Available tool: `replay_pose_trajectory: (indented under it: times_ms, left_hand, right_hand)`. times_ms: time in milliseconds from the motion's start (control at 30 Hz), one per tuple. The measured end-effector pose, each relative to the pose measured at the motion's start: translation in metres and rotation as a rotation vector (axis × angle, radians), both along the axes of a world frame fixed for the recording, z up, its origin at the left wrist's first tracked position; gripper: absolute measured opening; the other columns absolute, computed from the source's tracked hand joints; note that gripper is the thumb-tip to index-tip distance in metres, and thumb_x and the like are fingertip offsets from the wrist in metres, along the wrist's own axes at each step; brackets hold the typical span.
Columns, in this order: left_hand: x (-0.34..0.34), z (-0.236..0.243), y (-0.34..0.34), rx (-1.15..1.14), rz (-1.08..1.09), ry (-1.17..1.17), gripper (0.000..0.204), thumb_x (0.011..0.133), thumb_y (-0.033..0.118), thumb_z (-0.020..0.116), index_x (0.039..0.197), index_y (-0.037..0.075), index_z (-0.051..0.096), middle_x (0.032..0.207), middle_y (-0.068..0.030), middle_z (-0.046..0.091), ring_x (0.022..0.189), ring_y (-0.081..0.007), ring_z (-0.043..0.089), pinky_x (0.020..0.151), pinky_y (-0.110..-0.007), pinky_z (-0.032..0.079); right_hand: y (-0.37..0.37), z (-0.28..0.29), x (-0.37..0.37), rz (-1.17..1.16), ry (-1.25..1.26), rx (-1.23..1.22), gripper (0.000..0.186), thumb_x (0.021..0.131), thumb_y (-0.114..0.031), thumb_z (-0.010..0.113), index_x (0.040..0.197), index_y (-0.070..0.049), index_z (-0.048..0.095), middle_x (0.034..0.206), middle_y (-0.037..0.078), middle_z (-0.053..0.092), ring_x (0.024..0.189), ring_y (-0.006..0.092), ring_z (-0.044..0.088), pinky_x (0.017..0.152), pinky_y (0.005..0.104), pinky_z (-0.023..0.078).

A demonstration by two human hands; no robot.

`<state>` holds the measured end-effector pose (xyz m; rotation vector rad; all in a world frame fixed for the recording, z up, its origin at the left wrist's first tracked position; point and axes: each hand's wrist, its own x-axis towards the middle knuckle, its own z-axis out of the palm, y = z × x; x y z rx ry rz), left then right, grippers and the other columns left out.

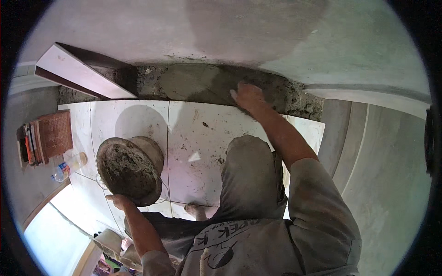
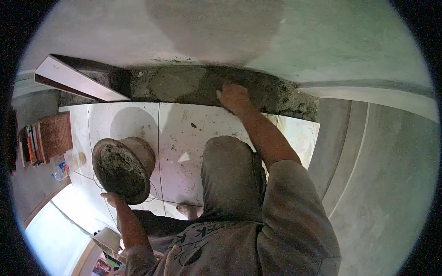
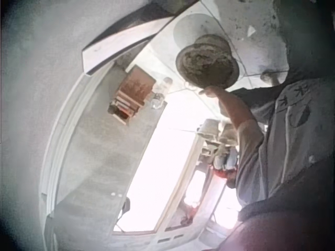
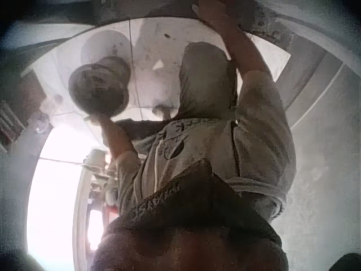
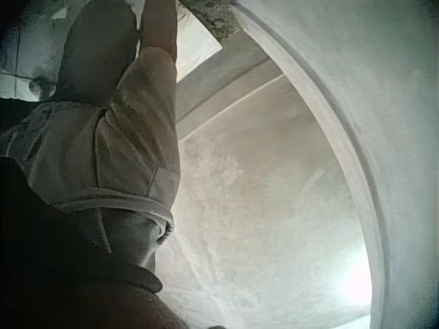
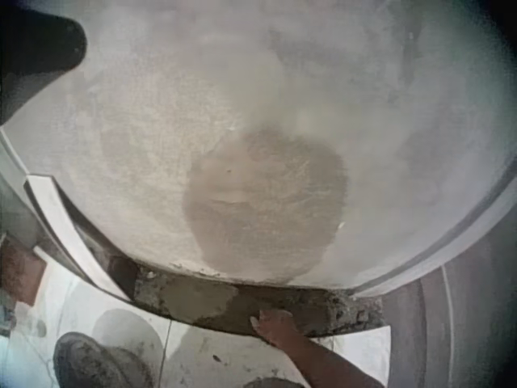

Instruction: Applying mortar and laying tiles on a floor during a renovation.

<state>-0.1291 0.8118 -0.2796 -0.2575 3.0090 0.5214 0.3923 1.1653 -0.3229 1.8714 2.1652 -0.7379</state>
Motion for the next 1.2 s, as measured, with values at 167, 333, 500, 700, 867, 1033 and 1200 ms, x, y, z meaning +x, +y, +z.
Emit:
replay_pose_trajectory:
  times_ms: [167, 333, 500, 700, 867, 1033, 1200]
  left_hand:
    - [0.019, 0.017, 0.014, 0.115, 0.095, -0.048, 0.095, 0.087, 0.068, 0.018, 0.111, -0.017, 0.052, 0.111, -0.0322, 0.055, 0.103, -0.0449, 0.053, 0.092, -0.05, 0.04]
    - [0.027, 0.024, 0.022, 0.166, 0.074, -0.066, 0.099, 0.085, 0.07, 0.019, 0.113, -0.02, 0.048, 0.116, -0.0357, 0.05, 0.108, -0.0464, 0.05, 0.097, -0.048, 0.036]
    - [0.023, 0.023, 0.02, 0.238, 0.037, -0.096, 0.097, 0.086, 0.069, 0.021, 0.114, -0.02, 0.048, 0.116, -0.0354, 0.05, 0.108, -0.0461, 0.05, 0.096, -0.047, 0.037]
    - [0.025, 0.025, 0.021, 0.296, 0.01, -0.13, 0.092, 0.088, 0.066, 0.022, 0.115, -0.018, 0.049, 0.115, -0.0333, 0.053, 0.106, -0.0423, 0.052, 0.094, -0.045, 0.038]
    - [0.03, 0.029, 0.023, 0.336, -0.033, -0.135, 0.087, 0.09, 0.062, 0.022, 0.116, -0.016, 0.05, 0.116, -0.0305, 0.054, 0.106, -0.0406, 0.052, 0.094, -0.043, 0.038]
    - [0.03, 0.029, 0.023, 0.361, -0.05, -0.119, 0.086, 0.09, 0.062, 0.021, 0.115, -0.015, 0.052, 0.116, -0.0301, 0.054, 0.107, -0.0414, 0.052, 0.095, -0.043, 0.037]
    - [0.031, 0.03, 0.026, 0.309, -0.017, -0.132, 0.085, 0.09, 0.062, 0.021, 0.115, -0.014, 0.052, 0.116, -0.0303, 0.054, 0.108, -0.042, 0.051, 0.096, -0.043, 0.036]
  right_hand:
    - [-0.023, 0.011, 0.083, -0.164, -0.13, -0.154, 0.053, 0.088, -0.048, 0.044, 0.11, -0.001, 0.055, 0.104, 0.024, 0.06, 0.1, 0.0376, 0.058, 0.087, 0.0476, 0.045]
    - [-0.07, 0.019, 0.154, -0.3, -0.125, 0.019, 0.053, 0.087, -0.049, 0.045, 0.109, -0.002, 0.057, 0.1, 0.024, 0.062, 0.098, 0.0401, 0.058, 0.085, 0.0478, 0.046]
    - [-0.103, 0.003, 0.182, -0.601, -0.259, -0.003, 0.049, 0.086, -0.045, 0.05, 0.114, -0.006, 0.057, 0.104, 0.022, 0.062, 0.091, 0.0378, 0.062, 0.078, 0.0442, 0.049]
    - [-0.114, -0.031, 0.173, -0.903, 0.009, 0.147, 0.054, 0.085, -0.046, 0.053, 0.094, 0.006, 0.063, 0.085, 0.025, 0.065, 0.075, 0.0385, 0.064, 0.067, 0.0459, 0.049]
    - [-0.098, -0.087, 0.111, -0.911, 0.141, 0.123, 0.055, 0.089, -0.043, 0.046, 0.087, 0.01, 0.062, 0.079, 0.025, 0.064, 0.076, 0.0383, 0.064, 0.066, 0.0458, 0.05]
    - [-0.082, -0.115, 0.039, -0.663, -0.118, 0.184, 0.048, 0.092, -0.033, 0.039, 0.08, 0.005, 0.066, 0.081, 0.02, 0.066, 0.075, 0.0367, 0.065, 0.072, 0.0414, 0.052]
    - [-0.079, -0.074, -0.049, -0.64, 0.202, 0.094, 0.036, 0.087, -0.03, 0.046, 0.08, 0.0, 0.065, 0.077, 0.02, 0.065, 0.075, 0.0349, 0.064, 0.07, 0.0458, 0.05]
